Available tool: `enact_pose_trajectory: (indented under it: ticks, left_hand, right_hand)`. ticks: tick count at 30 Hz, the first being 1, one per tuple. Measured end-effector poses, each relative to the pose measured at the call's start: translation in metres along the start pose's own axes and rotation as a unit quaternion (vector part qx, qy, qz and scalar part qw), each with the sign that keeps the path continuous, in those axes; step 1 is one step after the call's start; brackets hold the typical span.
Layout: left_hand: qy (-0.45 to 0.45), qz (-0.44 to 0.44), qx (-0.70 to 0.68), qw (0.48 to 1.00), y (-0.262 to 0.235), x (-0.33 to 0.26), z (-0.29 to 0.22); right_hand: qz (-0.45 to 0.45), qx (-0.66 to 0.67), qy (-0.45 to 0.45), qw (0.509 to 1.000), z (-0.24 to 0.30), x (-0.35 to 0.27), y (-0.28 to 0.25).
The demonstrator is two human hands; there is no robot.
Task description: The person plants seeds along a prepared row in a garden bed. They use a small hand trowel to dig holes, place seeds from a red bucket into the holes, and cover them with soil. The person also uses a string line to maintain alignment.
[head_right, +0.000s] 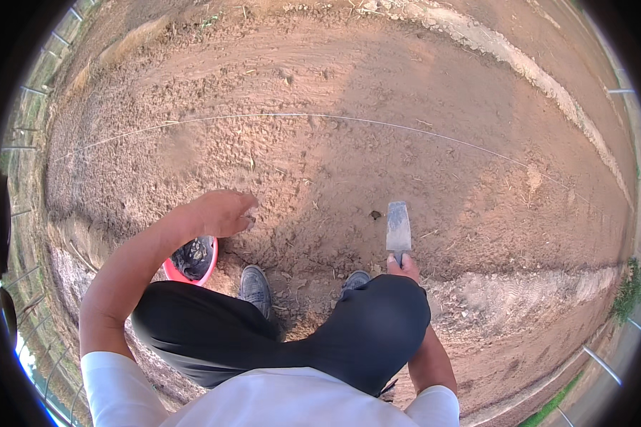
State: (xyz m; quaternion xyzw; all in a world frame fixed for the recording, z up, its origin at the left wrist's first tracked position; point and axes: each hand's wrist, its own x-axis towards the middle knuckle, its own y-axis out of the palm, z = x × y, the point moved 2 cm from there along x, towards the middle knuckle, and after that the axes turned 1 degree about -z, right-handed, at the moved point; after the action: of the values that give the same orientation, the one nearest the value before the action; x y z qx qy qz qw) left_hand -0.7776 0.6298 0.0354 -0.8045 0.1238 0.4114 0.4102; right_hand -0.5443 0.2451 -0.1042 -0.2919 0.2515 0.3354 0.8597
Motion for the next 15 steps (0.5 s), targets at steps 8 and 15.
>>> enact_pose_trajectory:
  ticks: [8, 15]
  left_hand:
    - [0.207, -0.123, 0.066, 0.968, -0.028, -0.047, -0.107]
    - [0.166, -0.116, -0.001, 0.979, -0.038, -0.041, -0.137]
  right_hand:
    - [-0.039, 0.001, 0.006, 0.999, -0.038, -0.022, -0.015]
    - [-0.085, -0.047, 0.007, 0.995, -0.058, -0.014, -0.019]
